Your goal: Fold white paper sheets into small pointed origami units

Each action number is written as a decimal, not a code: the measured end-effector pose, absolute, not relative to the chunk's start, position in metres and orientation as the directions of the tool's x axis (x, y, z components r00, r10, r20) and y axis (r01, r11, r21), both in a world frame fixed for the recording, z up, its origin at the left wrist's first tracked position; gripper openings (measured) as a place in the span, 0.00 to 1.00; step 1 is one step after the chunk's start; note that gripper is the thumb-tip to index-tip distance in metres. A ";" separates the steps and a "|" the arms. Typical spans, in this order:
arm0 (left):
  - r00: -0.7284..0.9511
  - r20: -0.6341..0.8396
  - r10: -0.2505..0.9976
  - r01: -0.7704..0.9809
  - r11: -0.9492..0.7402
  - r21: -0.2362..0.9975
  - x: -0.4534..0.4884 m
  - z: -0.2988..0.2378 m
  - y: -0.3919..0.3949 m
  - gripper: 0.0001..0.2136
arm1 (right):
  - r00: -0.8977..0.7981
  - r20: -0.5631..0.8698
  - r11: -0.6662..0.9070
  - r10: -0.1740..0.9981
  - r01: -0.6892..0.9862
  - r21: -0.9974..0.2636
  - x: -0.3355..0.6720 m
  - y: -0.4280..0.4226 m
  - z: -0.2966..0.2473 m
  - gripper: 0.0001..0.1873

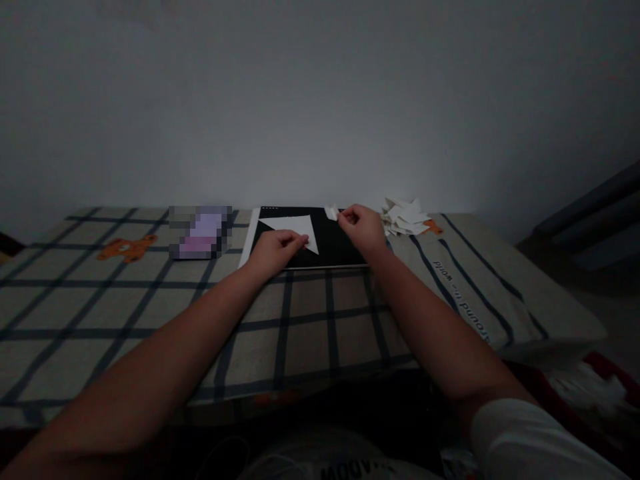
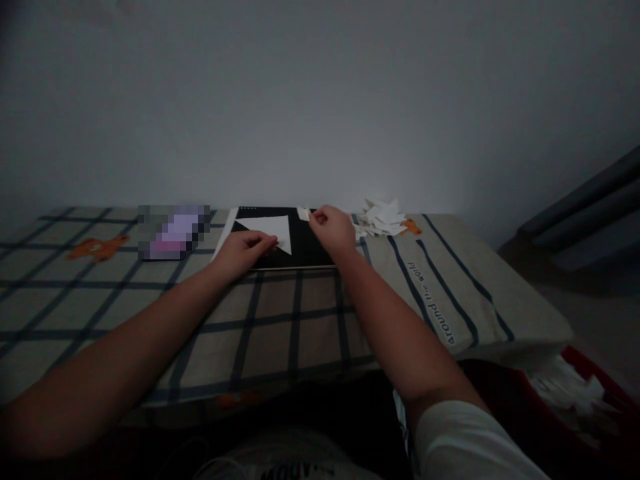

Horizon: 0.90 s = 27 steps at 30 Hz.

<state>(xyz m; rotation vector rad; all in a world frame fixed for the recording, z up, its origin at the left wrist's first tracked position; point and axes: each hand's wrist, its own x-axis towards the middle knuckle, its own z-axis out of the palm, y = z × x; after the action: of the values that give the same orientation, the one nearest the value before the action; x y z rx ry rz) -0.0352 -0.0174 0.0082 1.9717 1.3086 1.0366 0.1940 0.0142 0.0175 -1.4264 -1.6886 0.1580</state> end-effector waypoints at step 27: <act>0.462 0.490 0.739 0.681 -0.650 0.339 -0.046 0.008 -0.009 0.13 | 0.183 0.398 -0.121 0.899 0.977 -0.175 0.244 0.036 0.014 0.12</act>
<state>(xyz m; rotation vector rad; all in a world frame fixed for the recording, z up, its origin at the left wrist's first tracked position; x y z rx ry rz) -0.0456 -0.0090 0.0084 2.6039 1.2687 0.9465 0.2439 0.0361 0.0135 -2.0747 -1.7650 -0.2715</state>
